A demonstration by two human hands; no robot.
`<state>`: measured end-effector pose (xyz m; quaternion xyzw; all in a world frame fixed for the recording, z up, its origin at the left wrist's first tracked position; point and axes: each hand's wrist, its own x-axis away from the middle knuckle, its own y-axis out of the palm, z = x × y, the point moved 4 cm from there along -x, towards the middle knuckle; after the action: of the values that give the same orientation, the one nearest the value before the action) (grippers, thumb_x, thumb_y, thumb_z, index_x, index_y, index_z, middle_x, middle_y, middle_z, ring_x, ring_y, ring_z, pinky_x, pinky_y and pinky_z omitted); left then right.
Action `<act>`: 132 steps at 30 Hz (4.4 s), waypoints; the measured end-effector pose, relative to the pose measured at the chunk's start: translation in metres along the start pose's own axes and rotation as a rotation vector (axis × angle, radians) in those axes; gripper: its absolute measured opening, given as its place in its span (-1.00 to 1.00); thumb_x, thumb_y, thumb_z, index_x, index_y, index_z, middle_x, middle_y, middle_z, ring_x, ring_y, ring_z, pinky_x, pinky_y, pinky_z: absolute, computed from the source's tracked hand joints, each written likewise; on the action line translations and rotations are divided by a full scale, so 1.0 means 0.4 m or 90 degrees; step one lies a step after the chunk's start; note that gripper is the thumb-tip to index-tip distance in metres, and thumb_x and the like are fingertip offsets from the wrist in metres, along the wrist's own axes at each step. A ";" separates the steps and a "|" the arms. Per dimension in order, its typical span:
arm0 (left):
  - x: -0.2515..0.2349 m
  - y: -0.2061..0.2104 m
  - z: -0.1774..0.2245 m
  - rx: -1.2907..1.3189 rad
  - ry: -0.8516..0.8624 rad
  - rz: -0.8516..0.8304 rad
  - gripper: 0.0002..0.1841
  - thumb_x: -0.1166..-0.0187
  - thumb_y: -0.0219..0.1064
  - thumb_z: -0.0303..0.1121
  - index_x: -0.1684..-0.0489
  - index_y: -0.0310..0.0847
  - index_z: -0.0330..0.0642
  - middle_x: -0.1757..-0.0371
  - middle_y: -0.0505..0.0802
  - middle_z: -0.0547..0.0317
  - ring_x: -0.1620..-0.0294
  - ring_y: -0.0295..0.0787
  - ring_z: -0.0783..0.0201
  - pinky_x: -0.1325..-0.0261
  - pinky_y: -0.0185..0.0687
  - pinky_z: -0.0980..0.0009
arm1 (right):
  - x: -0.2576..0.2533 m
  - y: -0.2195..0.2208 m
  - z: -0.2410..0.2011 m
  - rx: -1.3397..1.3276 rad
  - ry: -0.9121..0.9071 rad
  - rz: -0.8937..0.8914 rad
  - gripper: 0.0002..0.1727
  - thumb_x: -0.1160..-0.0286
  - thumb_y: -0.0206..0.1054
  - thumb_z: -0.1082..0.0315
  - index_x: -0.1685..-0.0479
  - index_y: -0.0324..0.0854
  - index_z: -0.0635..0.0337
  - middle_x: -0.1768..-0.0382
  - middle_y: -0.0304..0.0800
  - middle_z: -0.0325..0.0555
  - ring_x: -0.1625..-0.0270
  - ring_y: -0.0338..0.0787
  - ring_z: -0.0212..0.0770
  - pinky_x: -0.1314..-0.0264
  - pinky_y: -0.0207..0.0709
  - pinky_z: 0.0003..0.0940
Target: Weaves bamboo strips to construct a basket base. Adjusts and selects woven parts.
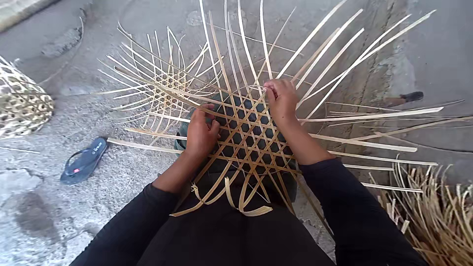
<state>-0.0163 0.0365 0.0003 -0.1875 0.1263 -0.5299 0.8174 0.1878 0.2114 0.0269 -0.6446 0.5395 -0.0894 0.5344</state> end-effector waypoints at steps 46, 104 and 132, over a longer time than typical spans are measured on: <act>-0.078 0.071 0.046 -0.145 0.308 0.164 -0.64 -0.48 0.26 -0.59 -0.24 0.63 -0.20 -0.12 0.76 -0.01 -0.04 0.71 0.12 -0.13 0.66 0.18 | 0.030 0.007 0.006 -0.036 0.004 0.000 -0.71 -0.74 0.15 0.45 -0.15 0.80 0.11 -0.09 0.78 0.14 -0.24 0.70 0.21 -0.35 0.56 0.06; -0.253 0.055 -0.017 0.450 -0.246 0.002 -0.73 -0.74 0.11 -0.45 -0.34 0.43 -0.19 0.32 0.64 0.22 0.52 0.53 0.44 0.39 0.54 0.55 | 0.032 0.018 0.020 -0.054 0.038 -0.017 -0.74 -0.71 0.20 0.46 -0.14 0.79 0.11 -0.11 0.78 0.15 -0.27 0.70 0.23 -0.37 0.58 0.11; -0.246 0.028 0.216 -0.348 0.119 0.004 -0.69 -0.59 0.43 -0.15 0.25 0.75 -0.29 0.23 0.85 -0.13 0.11 0.83 -0.13 -0.01 0.67 -0.21 | 0.009 -0.033 0.016 -0.031 -0.001 -0.015 -0.77 -0.69 0.24 0.42 -0.05 0.83 0.13 -0.09 0.81 0.15 -0.25 0.72 0.25 -0.38 0.57 0.15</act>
<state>-0.0120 0.1457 0.0737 -0.3509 0.3398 -0.4885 0.7230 0.2015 0.2102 0.0329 -0.6640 0.5333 -0.0818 0.5177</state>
